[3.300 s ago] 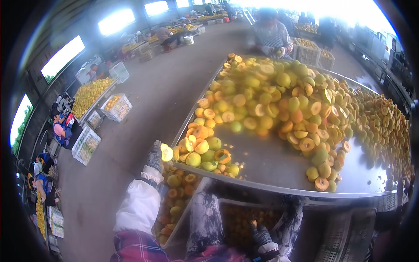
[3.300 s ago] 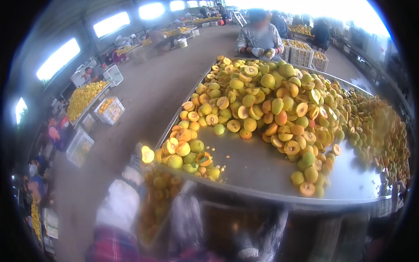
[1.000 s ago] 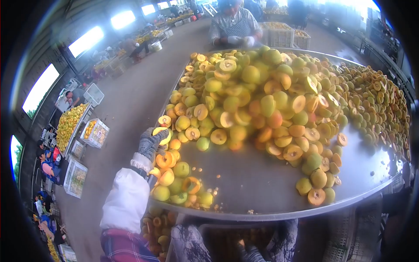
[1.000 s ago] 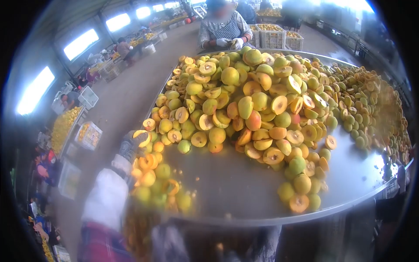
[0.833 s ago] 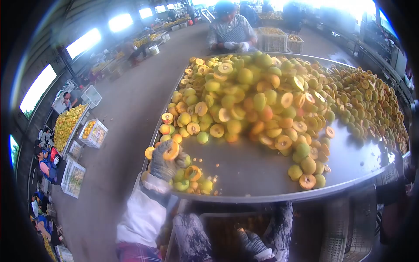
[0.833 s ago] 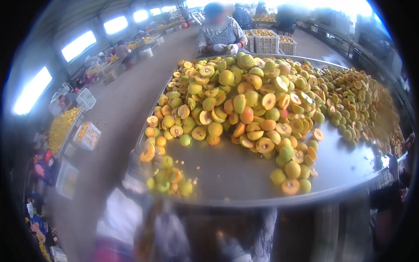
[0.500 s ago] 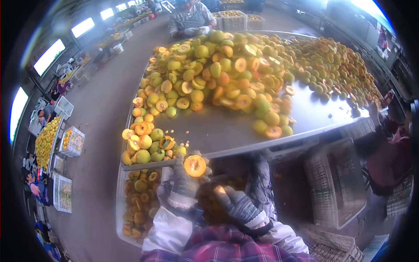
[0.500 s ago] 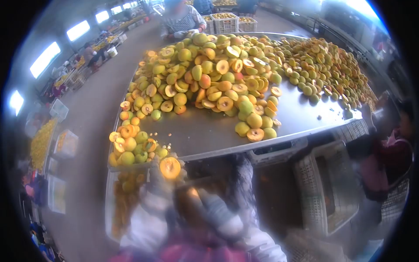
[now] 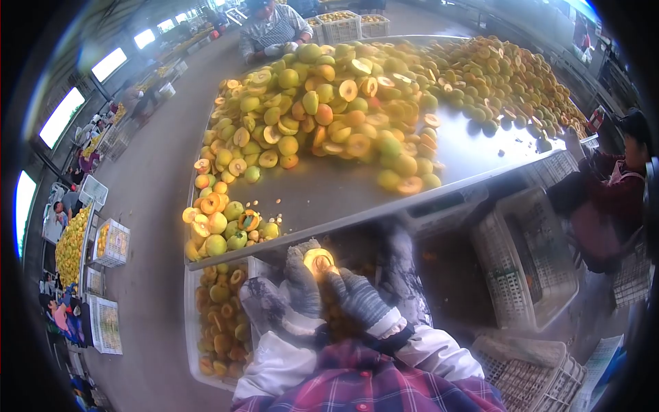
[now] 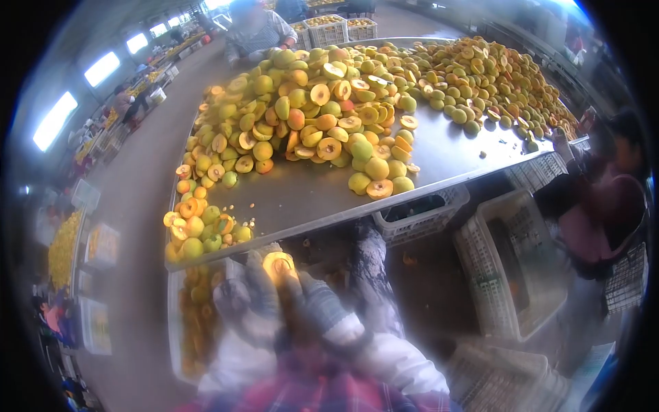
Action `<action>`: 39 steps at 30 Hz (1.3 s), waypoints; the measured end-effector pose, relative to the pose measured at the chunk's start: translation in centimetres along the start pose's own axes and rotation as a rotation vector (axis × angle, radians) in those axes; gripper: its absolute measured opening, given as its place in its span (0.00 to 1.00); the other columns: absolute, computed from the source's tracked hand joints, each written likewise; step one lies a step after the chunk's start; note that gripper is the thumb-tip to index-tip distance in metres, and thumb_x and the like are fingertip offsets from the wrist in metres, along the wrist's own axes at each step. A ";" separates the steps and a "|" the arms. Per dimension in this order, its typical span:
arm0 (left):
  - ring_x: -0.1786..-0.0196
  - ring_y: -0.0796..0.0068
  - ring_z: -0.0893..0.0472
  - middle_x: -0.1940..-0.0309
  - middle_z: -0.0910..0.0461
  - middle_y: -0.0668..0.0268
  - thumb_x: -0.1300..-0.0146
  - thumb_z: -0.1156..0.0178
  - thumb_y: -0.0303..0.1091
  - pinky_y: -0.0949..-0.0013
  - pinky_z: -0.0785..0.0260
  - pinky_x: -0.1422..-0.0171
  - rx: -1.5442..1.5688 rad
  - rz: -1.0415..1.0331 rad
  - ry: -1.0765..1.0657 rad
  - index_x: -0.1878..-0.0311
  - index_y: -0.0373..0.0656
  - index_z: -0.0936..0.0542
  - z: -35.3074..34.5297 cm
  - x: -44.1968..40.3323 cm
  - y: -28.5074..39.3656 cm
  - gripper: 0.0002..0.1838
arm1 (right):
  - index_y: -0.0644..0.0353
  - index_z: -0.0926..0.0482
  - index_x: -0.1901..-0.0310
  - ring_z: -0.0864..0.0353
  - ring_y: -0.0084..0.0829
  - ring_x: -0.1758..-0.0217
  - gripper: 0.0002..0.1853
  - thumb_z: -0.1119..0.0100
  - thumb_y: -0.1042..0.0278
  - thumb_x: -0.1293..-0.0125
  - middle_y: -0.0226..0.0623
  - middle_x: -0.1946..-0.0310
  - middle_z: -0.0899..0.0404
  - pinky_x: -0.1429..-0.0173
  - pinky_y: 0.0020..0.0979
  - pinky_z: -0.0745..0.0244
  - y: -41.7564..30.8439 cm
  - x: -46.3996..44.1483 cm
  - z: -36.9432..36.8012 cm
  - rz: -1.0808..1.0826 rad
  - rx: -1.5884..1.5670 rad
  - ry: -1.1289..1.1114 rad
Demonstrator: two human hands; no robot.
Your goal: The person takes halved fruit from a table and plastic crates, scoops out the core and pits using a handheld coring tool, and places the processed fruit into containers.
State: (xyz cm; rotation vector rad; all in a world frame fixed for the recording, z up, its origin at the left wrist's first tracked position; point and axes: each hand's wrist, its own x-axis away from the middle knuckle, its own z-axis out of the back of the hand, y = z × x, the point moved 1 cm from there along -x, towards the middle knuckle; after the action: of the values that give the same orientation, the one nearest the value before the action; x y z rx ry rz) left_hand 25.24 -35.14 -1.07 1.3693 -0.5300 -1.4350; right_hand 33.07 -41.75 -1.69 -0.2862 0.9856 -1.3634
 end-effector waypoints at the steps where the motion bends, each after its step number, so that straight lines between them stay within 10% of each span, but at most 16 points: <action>1: 0.59 0.69 0.19 0.58 0.20 0.60 0.35 0.42 0.41 0.69 0.25 0.54 -0.137 -0.111 0.032 0.49 0.38 0.23 0.0 0.5 0.1 0.18 | 0.62 0.25 0.46 0.20 0.42 0.62 0.16 0.50 0.65 0.31 0.46 0.60 0.21 0.57 0.40 0.25 -0.1 0.1 -0.1 -0.052 -0.023 0.033; 4: 0.56 0.70 0.19 0.57 0.19 0.60 0.36 0.40 0.37 0.69 0.25 0.51 -0.646 -0.527 0.071 0.48 0.38 0.23 0.4 1.3 0.9 0.16 | 0.58 0.22 0.53 0.23 0.29 0.68 0.14 0.54 0.58 0.25 0.34 0.68 0.21 0.64 0.31 0.27 1.3 0.3 -1.4 -0.518 -0.665 -0.207; 8: 0.54 0.68 0.18 0.56 0.19 0.60 0.37 0.41 0.34 0.69 0.25 0.50 -0.222 -0.143 0.074 0.46 0.39 0.23 -2.0 1.5 -0.3 0.17 | 0.54 0.22 0.60 0.29 0.19 0.75 0.17 0.55 0.51 0.24 0.24 0.77 0.26 0.72 0.23 0.33 2.8 0.7 -2.6 -0.623 -0.957 -0.189; 10: 0.56 0.68 0.18 0.58 0.18 0.62 0.37 0.41 0.32 0.68 0.24 0.51 -0.377 -0.239 0.284 0.49 0.40 0.21 -2.3 1.7 2.5 0.14 | 0.74 0.47 0.31 0.22 0.57 0.54 0.37 0.48 0.70 0.40 0.61 0.55 0.24 0.46 0.48 0.29 3.2 0.5 -2.2 -0.366 -0.520 -0.365; 13: 0.59 0.68 0.17 0.61 0.17 0.63 0.39 0.39 0.32 0.68 0.24 0.53 0.098 0.197 -0.165 0.53 0.41 0.19 -0.6 1.0 -5.1 0.12 | 0.74 0.48 0.31 0.22 0.58 0.57 0.37 0.49 0.70 0.40 0.63 0.57 0.24 0.47 0.49 0.29 3.0 0.3 -1.7 -0.411 -0.607 -0.447; 16: 0.60 0.67 0.17 0.62 0.17 0.63 0.39 0.41 0.33 0.68 0.24 0.53 -0.263 -0.155 -0.027 0.54 0.40 0.20 -1.0 1.8 -3.7 0.12 | 0.73 0.50 0.30 0.22 0.59 0.58 0.37 0.50 0.72 0.40 0.64 0.59 0.24 0.49 0.49 0.29 2.5 0.1 -1.2 -0.456 -0.619 -0.449; 20: 0.59 0.68 0.17 0.61 0.18 0.61 0.38 0.42 0.33 0.68 0.23 0.55 -0.412 0.029 0.062 0.52 0.40 0.21 -0.9 2.1 -1.6 0.13 | 0.69 0.38 0.35 0.21 0.55 0.60 0.26 0.55 0.64 0.32 0.59 0.64 0.22 0.52 0.48 0.29 3.3 1.3 -2.3 -0.377 -0.676 -0.231; 22: 0.60 0.68 0.17 0.61 0.18 0.61 0.40 0.40 0.34 0.68 0.23 0.59 -0.995 -0.733 0.145 0.51 0.41 0.21 1.2 1.0 2.6 0.14 | 0.64 0.25 0.48 0.21 0.51 0.62 0.24 0.64 0.52 0.26 0.53 0.70 0.20 0.54 0.47 0.29 1.3 -0.2 0.1 -0.657 -0.712 -0.318; 25: 0.62 0.67 0.17 0.62 0.18 0.61 0.43 0.37 0.36 0.66 0.23 0.62 -0.578 -0.785 -0.021 0.51 0.42 0.21 1.9 -0.7 0.9 0.16 | 0.61 0.20 0.60 0.20 0.46 0.65 0.32 0.71 0.43 0.24 0.46 0.75 0.20 0.55 0.45 0.29 0.2 -0.6 1.6 -0.672 -0.649 -0.390; 29: 0.62 0.64 0.18 0.62 0.18 0.61 0.43 0.37 0.36 0.65 0.24 0.58 -0.765 -0.989 -0.034 0.53 0.43 0.21 3.0 -1.6 3.0 0.16 | 0.62 0.22 0.57 0.20 0.43 0.65 0.27 0.66 0.45 0.25 0.44 0.73 0.20 0.54 0.42 0.28 1.5 0.3 1.5 -0.609 -0.712 -0.512; 31: 0.62 0.62 0.18 0.63 0.19 0.60 0.42 0.38 0.35 0.64 0.24 0.55 -0.809 -0.957 -0.448 0.54 0.41 0.21 4.0 -2.4 3.4 0.14 | 0.65 0.25 0.55 0.19 0.39 0.60 0.23 0.60 0.51 0.24 0.43 0.65 0.20 0.53 0.37 0.25 1.8 0.9 1.7 -0.120 -0.346 -0.499; 34: 0.62 0.62 0.18 0.64 0.18 0.61 0.40 0.39 0.35 0.63 0.25 0.56 -0.370 -0.586 -0.956 0.53 0.40 0.21 1.5 -3.6 -7.8 0.14 | 0.63 0.20 0.57 0.22 0.34 0.57 0.23 0.55 0.49 0.25 0.37 0.64 0.18 0.48 0.35 0.27 3.8 1.5 0.3 -0.580 -1.049 -0.548; 35: 0.62 0.63 0.19 0.64 0.18 0.61 0.39 0.40 0.35 0.62 0.25 0.56 -0.135 -0.384 -1.173 0.53 0.39 0.21 1.1 -3.7 -9.8 0.14 | 0.60 0.19 0.55 0.22 0.29 0.61 0.23 0.53 0.46 0.26 0.33 0.67 0.20 0.53 0.30 0.27 3.9 1.4 0.9 -0.320 -1.006 -0.521; 39: 0.68 0.70 0.20 0.71 0.18 0.64 0.31 0.46 0.49 0.68 0.26 0.60 -0.024 -0.309 -0.459 0.61 0.37 0.19 1.6 -0.9 -3.3 0.21 | 0.58 0.19 0.53 0.24 0.20 0.65 0.21 0.49 0.46 0.27 0.28 0.68 0.21 0.63 0.19 0.30 3.3 1.9 -2.0 -0.728 -1.030 -0.444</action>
State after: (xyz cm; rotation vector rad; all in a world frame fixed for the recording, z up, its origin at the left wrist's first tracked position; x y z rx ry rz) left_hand 22.38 -33.68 -3.09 1.1351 -0.6061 -2.0230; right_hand 33.69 -41.94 -5.92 -1.7780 1.1731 -1.1971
